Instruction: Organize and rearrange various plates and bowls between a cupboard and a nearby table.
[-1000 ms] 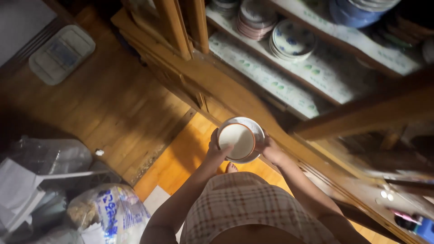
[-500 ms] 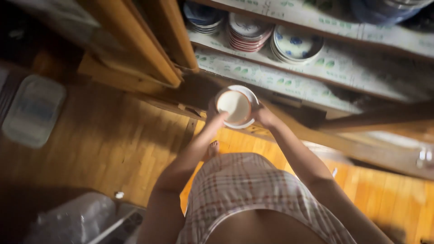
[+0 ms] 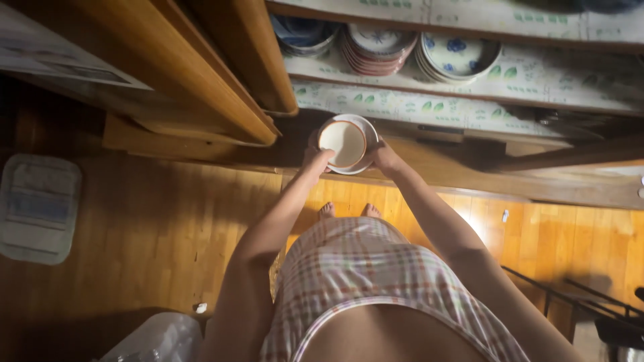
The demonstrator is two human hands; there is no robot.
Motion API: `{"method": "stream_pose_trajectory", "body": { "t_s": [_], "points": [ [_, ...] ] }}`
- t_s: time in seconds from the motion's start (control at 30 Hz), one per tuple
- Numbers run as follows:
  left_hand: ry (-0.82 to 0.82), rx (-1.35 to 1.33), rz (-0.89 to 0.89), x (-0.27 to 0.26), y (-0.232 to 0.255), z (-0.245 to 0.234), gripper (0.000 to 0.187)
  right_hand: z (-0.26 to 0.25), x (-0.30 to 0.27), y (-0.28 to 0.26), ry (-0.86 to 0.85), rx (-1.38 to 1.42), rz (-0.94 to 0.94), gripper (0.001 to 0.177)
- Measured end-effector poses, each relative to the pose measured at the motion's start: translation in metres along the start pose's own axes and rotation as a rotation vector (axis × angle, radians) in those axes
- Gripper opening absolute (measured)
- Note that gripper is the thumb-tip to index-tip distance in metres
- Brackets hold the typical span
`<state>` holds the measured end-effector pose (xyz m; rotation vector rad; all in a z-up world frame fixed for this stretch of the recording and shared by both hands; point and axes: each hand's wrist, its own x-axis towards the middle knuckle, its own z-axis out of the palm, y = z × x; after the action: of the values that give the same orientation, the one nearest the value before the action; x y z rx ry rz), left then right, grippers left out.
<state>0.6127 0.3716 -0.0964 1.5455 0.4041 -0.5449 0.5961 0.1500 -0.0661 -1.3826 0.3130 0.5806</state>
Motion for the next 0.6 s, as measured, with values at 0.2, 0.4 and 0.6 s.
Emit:
{"method": "stream_pose_trajectory", "body": {
  "t_s": [0.2,0.4,0.6],
  "points": [
    [0.022,0.063,-0.005,-0.008,0.019,-0.004,0.094,0.004,0.001,-0.006,0.01,0.02,-0.011,0.067],
    [0.405,0.355,0.383,-0.023,0.012,0.002,0.093,-0.029,-0.008,-0.006,0.146,-0.18,0.047,0.085],
    [0.339,0.105,1.302,-0.145,0.216,0.014,0.061,0.005,-0.093,-0.181,-0.136,-0.046,-0.639,0.069]
  ]
}}
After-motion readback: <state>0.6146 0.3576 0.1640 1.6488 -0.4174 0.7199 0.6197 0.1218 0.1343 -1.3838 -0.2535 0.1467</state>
